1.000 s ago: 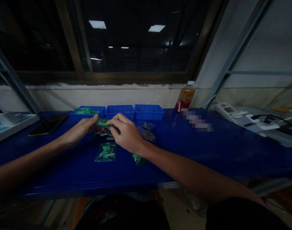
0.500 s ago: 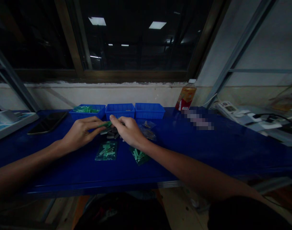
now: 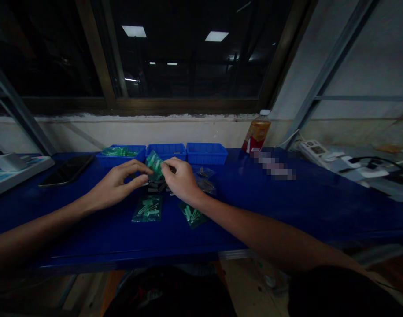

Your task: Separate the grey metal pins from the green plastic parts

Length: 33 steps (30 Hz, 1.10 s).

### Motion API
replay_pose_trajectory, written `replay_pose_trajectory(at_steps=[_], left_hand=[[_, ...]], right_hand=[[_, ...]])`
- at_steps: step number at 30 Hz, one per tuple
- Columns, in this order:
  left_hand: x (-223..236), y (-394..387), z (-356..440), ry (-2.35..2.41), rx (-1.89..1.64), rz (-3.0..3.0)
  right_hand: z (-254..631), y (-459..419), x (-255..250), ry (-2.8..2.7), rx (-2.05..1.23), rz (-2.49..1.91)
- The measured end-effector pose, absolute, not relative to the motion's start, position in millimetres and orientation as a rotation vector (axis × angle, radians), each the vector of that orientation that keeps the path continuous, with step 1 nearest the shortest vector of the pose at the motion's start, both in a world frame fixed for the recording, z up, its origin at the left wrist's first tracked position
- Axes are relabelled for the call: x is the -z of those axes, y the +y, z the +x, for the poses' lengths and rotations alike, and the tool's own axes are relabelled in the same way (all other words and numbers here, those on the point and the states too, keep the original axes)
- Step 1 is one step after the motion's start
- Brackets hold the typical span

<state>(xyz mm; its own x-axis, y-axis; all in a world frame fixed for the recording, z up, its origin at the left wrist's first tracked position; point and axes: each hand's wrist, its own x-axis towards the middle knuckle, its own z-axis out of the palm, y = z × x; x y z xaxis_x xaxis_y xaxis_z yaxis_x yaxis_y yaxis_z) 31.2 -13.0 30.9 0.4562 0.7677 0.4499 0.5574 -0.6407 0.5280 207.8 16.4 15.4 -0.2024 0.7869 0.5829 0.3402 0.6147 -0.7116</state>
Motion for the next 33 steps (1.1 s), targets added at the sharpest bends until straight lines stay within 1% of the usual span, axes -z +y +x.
replay_pose_trajectory(at_steps=[4,7,11,15,17,19,21,24,26,29,33], left_hand=[[-33,-11,32,1.095,-1.012,1.742],[-34,-7,29,1.051,-0.981,1.445],[-35,-6,28,1.045,-0.920,1.285],[-34,-7,32,1.017,-1.028,1.374],[-32,-7,32,1.087,-1.103,1.542],[-30,-6,30,1.207,-1.150,1.810],[-29,-6,28,1.291,-1.161,2.161],[-27,-7,25,1.225,-1.119,2.618],[-26,-7,24,1.150,-1.072,2.757],[-25,-7,24,1.126,-1.024,2.814],[-27,-8,26,1.113,-1.018,2.754]], right_hand=[[210,11,-19,-1.930,-0.296,-0.781],[210,4,-21,-2.054,-0.194,-0.700],[211,3,-20,-2.118,-0.079,-0.669],[212,6,-17,-2.135,-0.037,-0.679],[211,6,-18,-2.112,-0.099,-0.721],[209,6,-19,-2.069,-0.250,-0.780],[207,6,-20,-2.001,-0.526,-0.849],[205,9,-21,-1.798,-1.021,-0.897],[204,11,-20,-1.655,-1.202,-0.891],[202,11,-18,-1.574,-1.227,-0.917],[203,13,-16,-1.637,-1.057,-0.971]])
